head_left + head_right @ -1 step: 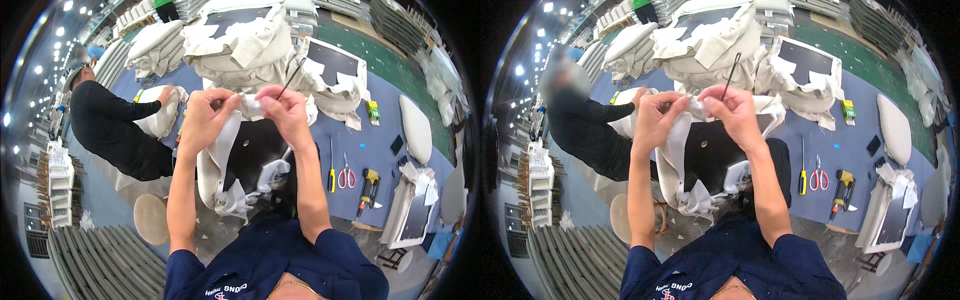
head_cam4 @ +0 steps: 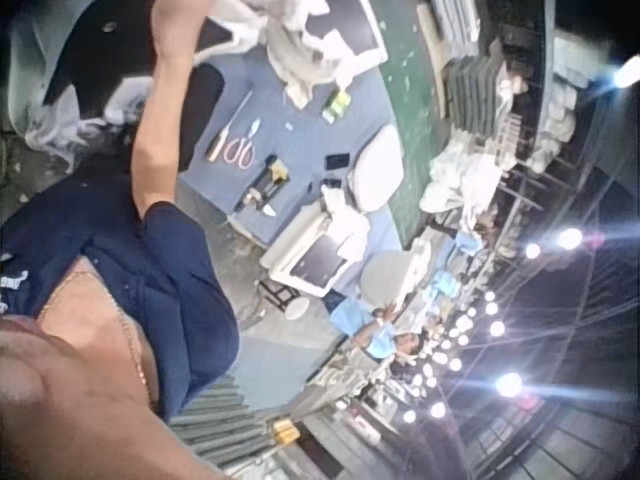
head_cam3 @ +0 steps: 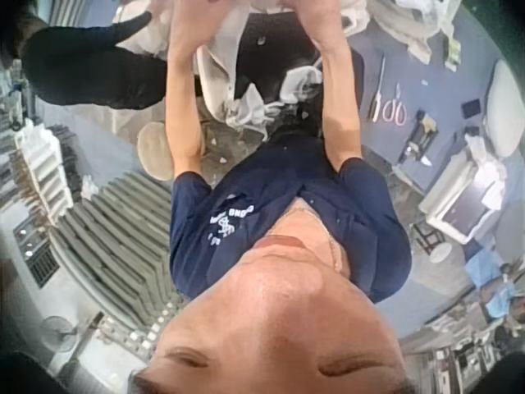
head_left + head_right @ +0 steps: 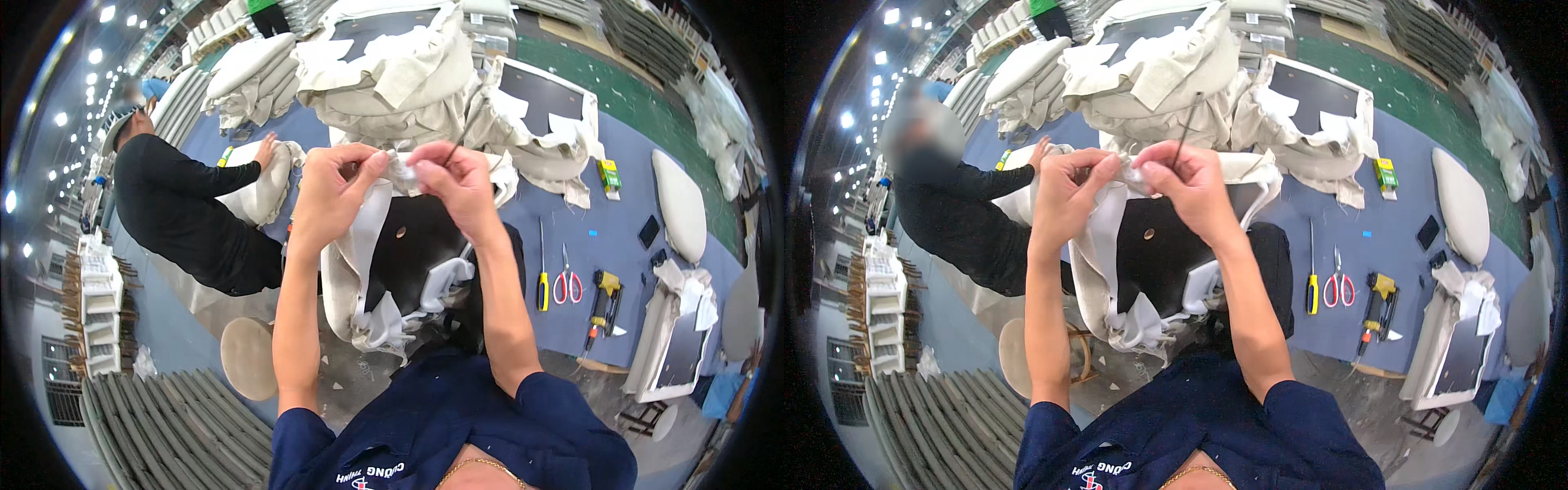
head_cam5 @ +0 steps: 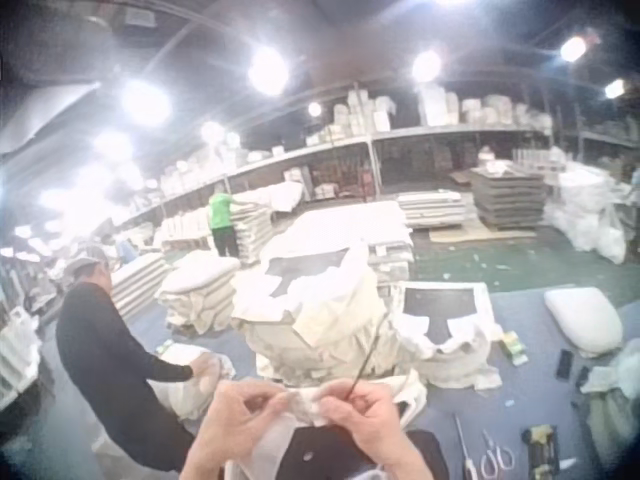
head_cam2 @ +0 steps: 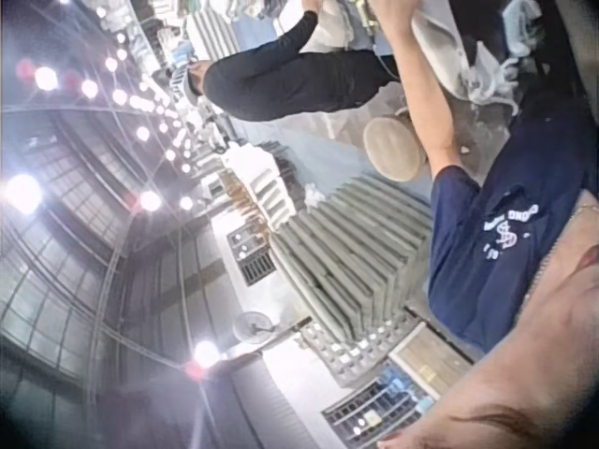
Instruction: The person trims excess fabric from foam cushions using scissors and secures the fabric to the cushion frame with a staple gun. They repeat this process on multiple cushions, adjusting the fabric and removing excess material as needed.
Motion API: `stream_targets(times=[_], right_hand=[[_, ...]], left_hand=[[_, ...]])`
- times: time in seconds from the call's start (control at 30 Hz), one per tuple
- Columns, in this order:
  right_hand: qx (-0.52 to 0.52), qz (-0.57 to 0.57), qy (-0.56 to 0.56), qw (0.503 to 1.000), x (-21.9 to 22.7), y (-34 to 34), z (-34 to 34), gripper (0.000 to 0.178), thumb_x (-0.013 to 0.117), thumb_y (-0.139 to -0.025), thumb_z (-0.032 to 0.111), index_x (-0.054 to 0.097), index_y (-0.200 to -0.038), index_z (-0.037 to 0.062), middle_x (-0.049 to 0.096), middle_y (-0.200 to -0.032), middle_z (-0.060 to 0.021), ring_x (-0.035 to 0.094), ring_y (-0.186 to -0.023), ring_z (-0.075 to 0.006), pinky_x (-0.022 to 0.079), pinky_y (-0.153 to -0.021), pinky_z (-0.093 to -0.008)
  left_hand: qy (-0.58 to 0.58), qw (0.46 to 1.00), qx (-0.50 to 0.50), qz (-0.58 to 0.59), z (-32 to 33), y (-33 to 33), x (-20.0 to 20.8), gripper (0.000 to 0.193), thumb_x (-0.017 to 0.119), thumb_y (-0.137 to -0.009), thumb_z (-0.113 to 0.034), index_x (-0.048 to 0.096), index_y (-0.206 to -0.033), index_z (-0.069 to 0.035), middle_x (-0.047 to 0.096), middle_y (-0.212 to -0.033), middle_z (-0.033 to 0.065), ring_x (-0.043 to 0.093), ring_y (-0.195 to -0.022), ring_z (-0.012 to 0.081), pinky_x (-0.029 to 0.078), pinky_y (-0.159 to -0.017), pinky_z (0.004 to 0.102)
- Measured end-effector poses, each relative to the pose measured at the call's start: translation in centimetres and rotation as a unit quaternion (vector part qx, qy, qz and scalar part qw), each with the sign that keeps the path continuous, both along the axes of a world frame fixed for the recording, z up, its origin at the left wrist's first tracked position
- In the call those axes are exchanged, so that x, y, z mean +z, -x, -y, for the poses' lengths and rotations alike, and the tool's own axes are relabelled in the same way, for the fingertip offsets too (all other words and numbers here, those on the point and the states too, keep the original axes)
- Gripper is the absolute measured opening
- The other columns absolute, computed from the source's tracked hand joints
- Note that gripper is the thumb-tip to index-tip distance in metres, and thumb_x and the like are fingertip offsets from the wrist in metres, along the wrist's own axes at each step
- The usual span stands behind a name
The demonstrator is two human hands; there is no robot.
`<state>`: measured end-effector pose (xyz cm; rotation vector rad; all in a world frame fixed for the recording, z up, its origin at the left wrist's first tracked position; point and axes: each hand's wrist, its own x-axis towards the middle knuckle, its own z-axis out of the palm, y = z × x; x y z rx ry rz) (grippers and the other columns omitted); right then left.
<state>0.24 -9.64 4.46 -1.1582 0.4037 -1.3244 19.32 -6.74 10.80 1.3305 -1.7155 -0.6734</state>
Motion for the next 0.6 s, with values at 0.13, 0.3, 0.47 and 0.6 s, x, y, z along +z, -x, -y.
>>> stream_targets(times=[0.13,0.3,0.47,0.6], right_hand=[[0.01,0.031,0.001,0.999,-0.2,-2.1,-1.4,0.005,0.068,-0.096,0.005,0.065,-0.094,0.0014,0.064,-0.082,0.0009,0.059,-0.074,-0.0056,0.048,-0.067,-0.021],[-0.061,-0.079,-0.011,0.995,-1.2,-3.1,-2.1,0.021,0.074,-0.092,0.006,0.058,-0.104,0.0014,0.062,-0.079,0.0009,0.055,-0.071,-0.0046,0.046,-0.064,-0.0228],[-0.072,-0.277,0.048,0.957,0.2,0.0,-4.4,0.019,0.066,-0.098,0.012,0.059,-0.109,-0.0012,0.062,-0.08,-0.0111,0.06,-0.07,-0.0214,0.049,-0.068,-0.0332],[-0.13,-0.39,0.175,0.894,-1.0,2.9,-5.8,0.024,0.06,-0.102,0.009,0.062,-0.124,0.0021,0.063,-0.105,-0.0191,0.064,-0.088,-0.0372,0.05,-0.077,-0.0416]], left_hand=[[-0.018,1.0,-0.014,-0.002,-0.7,0.5,0.6,0.019,0.071,-0.099,-0.012,0.076,-0.098,0.005,0.07,-0.086,-0.0003,0.055,-0.073,0.0029,0.044,-0.064,0.0214],[0.037,0.997,-0.059,0.023,-0.8,-0.6,-0.1,0.011,0.072,-0.093,-0.002,0.076,-0.099,0.006,0.075,-0.104,0.0107,0.065,-0.099,0.0136,0.05,-0.087,0.0288],[0.07,0.994,-0.075,0.046,-1.9,-1.6,-0.1,0.018,0.071,-0.085,0.006,0.076,-0.102,0.001,0.076,-0.109,0.0087,0.066,-0.109,0.0195,0.05,-0.094,0.032],[0.067,0.996,-0.049,0.026,-2.3,-1.5,-0.5,0.019,0.07,-0.085,0.007,0.075,-0.102,0.002,0.076,-0.109,0.0085,0.066,-0.112,0.0211,0.05,-0.096,0.0325]])
